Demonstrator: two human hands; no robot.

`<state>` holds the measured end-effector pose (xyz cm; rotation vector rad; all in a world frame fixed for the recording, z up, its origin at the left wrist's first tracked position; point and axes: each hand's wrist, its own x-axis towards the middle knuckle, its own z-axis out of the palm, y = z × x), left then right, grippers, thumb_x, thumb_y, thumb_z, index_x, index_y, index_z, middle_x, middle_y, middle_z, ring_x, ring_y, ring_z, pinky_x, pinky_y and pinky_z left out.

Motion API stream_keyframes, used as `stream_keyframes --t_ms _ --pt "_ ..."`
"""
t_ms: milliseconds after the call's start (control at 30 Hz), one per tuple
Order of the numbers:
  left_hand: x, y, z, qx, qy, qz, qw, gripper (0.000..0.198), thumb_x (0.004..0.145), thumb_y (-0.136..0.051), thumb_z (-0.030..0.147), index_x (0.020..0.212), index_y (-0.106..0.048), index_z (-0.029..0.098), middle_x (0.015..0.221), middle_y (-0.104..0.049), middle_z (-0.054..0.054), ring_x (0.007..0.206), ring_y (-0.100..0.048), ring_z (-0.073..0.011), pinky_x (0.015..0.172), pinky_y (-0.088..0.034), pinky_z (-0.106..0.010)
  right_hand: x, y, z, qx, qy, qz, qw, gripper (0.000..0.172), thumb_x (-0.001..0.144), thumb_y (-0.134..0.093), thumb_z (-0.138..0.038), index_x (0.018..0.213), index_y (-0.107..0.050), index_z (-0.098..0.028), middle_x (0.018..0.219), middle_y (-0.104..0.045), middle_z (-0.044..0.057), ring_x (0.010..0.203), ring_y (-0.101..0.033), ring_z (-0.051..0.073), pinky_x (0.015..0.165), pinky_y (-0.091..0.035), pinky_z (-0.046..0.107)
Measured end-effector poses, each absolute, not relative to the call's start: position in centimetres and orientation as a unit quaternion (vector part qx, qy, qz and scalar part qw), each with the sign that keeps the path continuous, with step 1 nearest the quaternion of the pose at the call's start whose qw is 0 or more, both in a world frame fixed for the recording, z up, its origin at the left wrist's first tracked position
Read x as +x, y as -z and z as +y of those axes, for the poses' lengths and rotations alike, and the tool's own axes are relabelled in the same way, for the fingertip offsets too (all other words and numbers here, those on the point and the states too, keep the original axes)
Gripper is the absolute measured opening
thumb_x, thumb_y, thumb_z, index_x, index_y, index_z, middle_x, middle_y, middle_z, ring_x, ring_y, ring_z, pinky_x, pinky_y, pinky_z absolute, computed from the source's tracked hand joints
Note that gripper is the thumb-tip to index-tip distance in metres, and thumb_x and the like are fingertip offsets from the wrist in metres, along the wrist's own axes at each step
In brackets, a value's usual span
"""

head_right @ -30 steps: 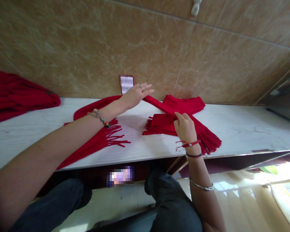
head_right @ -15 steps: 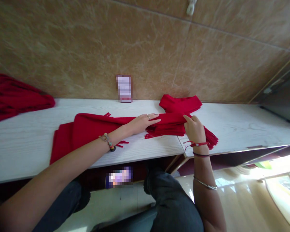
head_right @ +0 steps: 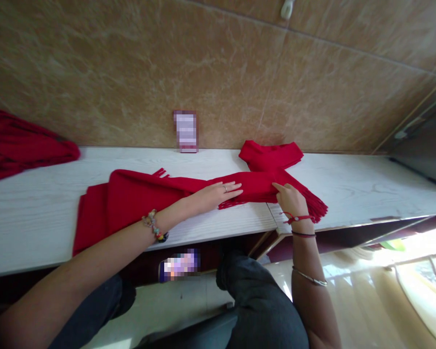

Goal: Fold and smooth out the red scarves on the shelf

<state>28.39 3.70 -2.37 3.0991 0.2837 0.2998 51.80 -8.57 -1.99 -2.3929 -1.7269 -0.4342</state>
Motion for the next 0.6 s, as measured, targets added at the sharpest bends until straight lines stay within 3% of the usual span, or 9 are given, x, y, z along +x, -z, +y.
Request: stream_keyframes --t_ms 133,333,467,600 --pt "28.0 2.5 3.8 0.993 -0.074 0.088 0.031 0.061 0.085 -0.033 -0.004 0.139 -0.036 0.024 0.151 -0.028 -0.004 0.138 -0.027 -0.0133 0.108 -0.031 -0.031 51.6 1.9 -8.9 -0.809 0.116 -0.574 0.055 0.046 0.084 -0.039 -0.015 0.126 -0.058 -0.017 0.095 -0.069 0.012 0.087 -0.062 0.022 0.072 -0.047 0.030" --pt "27.7 1.4 3.7 0.992 -0.077 0.085 0.042 0.059 0.081 -0.037 -0.004 0.136 -0.042 0.018 0.146 -0.038 -0.006 0.132 -0.038 -0.0118 0.107 -0.031 -0.024 51.8 1.2 -9.1 -0.808 0.123 -0.573 0.051 0.046 0.084 -0.040 -0.015 0.127 -0.058 -0.019 0.096 -0.069 0.012 0.086 -0.064 0.023 0.073 -0.048 0.031" --pt "29.1 0.6 3.5 0.988 -0.117 0.100 0.024 0.042 0.091 -0.039 0.013 0.132 -0.048 0.015 0.142 -0.044 -0.009 0.127 -0.045 -0.0160 0.107 -0.032 -0.029 52.7 1.4 -9.3 -0.794 0.086 -0.602 0.024 0.049 0.079 -0.043 -0.010 0.124 -0.061 -0.016 0.090 -0.069 0.014 0.083 -0.064 0.024 0.075 -0.048 0.032" --pt "32.5 0.3 3.9 0.981 -0.150 0.123 0.021 0.043 0.097 -0.032 0.033 0.135 -0.045 0.017 0.147 -0.036 -0.009 0.133 -0.037 -0.0210 0.107 -0.032 -0.035 52.8 0.2 -8.1 -0.783 0.141 -0.596 0.108 0.043 0.077 -0.042 -0.010 0.112 -0.067 -0.013 0.100 -0.066 0.016 0.089 -0.063 0.024 0.082 -0.049 0.034"
